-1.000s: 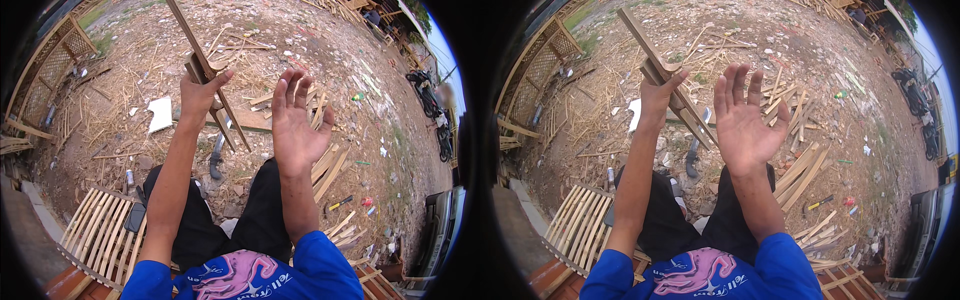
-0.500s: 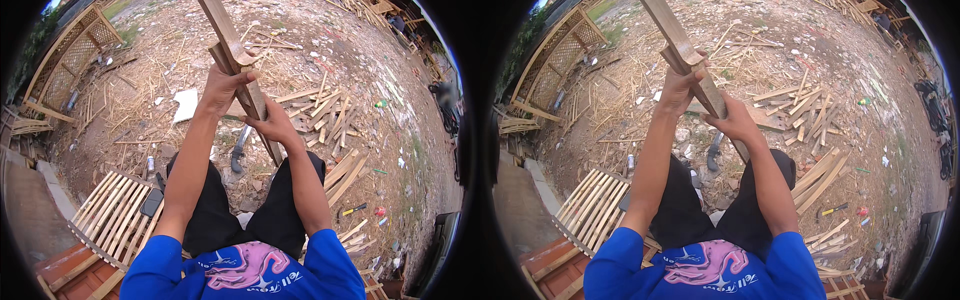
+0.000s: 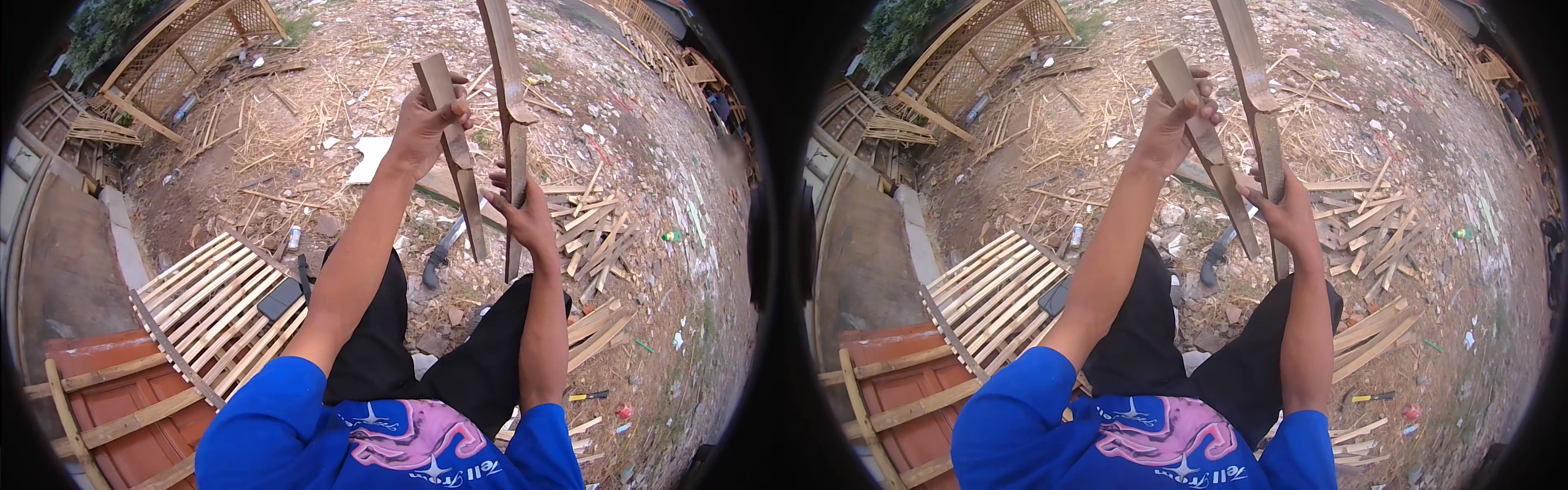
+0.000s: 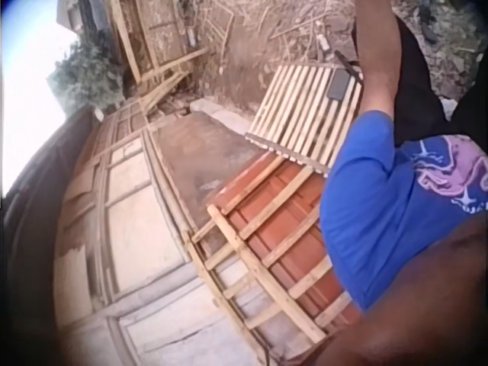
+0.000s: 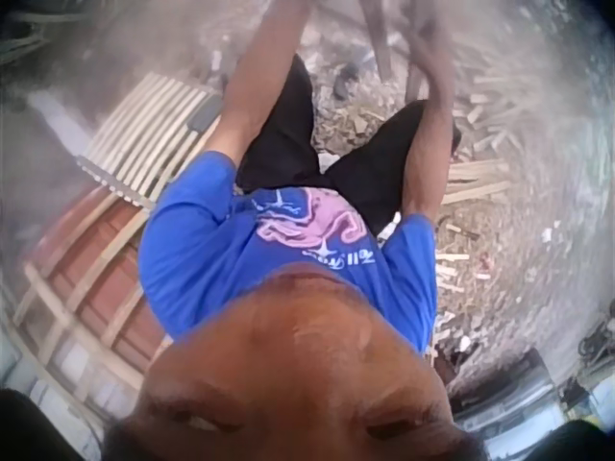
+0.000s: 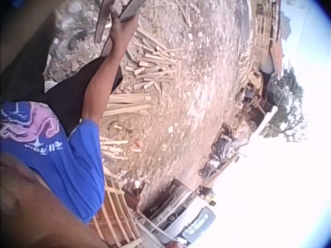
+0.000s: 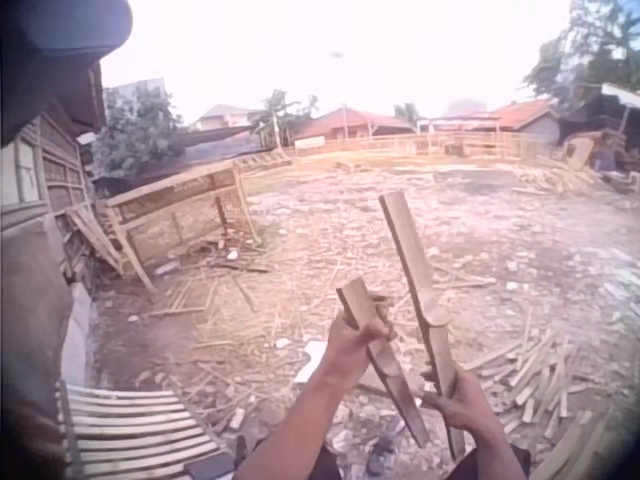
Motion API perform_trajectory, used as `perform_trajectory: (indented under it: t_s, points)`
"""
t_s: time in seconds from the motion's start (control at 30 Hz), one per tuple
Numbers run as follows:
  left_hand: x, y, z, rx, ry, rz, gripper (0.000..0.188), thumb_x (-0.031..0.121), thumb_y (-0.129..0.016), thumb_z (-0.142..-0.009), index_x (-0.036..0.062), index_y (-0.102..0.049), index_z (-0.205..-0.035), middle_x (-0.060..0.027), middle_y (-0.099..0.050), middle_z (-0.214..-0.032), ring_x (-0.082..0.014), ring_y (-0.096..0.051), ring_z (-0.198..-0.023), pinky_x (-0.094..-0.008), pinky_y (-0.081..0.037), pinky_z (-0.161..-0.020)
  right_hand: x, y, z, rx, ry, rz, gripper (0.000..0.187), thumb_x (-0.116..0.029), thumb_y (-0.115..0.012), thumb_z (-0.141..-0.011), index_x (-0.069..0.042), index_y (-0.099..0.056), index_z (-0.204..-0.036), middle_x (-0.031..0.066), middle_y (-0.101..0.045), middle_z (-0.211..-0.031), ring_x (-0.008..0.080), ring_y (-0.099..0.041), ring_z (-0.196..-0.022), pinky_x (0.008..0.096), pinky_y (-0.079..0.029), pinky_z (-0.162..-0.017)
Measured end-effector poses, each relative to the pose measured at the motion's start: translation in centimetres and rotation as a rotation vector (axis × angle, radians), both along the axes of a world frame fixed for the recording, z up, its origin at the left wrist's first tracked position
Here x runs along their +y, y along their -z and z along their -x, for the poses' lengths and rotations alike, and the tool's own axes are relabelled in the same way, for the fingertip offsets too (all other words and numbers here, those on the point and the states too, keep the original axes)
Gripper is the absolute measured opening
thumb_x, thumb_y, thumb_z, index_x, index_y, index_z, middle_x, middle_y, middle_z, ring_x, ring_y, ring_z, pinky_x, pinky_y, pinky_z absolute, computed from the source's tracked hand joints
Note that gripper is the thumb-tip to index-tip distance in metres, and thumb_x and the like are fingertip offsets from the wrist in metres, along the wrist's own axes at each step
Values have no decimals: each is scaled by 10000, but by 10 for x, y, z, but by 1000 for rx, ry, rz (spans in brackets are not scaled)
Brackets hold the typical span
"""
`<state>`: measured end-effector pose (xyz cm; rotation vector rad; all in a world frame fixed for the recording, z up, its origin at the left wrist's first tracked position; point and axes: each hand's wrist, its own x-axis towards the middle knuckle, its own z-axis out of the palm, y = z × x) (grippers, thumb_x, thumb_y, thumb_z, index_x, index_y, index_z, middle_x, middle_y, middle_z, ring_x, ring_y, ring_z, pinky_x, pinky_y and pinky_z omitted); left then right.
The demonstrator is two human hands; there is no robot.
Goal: The person splits a bamboo strip lengthwise using a machete and pulls it apart by hand, then places the pieces into a pile and sorts the bamboo strips.
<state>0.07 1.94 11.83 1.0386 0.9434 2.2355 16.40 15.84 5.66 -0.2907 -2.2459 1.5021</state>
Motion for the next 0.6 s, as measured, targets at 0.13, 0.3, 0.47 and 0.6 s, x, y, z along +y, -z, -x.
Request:
perform_trajectory:
  t_s: [0.13, 0.3, 0.47, 0.6]
  points:
    - [-1, 3, 8, -154, -37, -123, 674, 438, -819, -685, 78, -488, -1148, 14, -530, -925, -119, -573, -809, -328, -548, -823, -3, 0, 2, 34, -1, -28, 517, -195, -788, -781, 7, -552, -1194, 141, -676, -1010, 212, -642, -893, 357, -492, -829]
    - [-9, 2, 12, -323, -127, -187, 695, 600, -740, -664, 95, -486, -1070, 40, -512, -878, -96, -544, -804, -258, -532, -782, -12, -13, 3, -252, -35, -277, 583, -248, -771, -797, 17, -501, -1240, 216, -661, -1012, 282, -642, -929, 375, -474, -856]
    - [-8, 19, 29, -262, -185, -82, 948, 761, -573, -685, 91, -383, -1327, -59, -533, -1172, -214, -528, -1143, -416, -451, -1006, -10, -15, -1, -258, -34, -272, 569, -221, -775, -785, 7, -509, -1233, 210, -660, -1010, 291, -638, -922, 378, -478, -839]
    - [-7, 18, 22, -357, -188, -94, 1004, 737, -653, -633, 63, -379, -1325, -65, -534, -1128, -237, -540, -1087, -409, -464, -966, 3, -8, -10, -305, -38, -290, 574, -204, -780, -778, 5, -509, -1239, 206, -658, -1023, 284, -633, -915, 372, -476, -841]
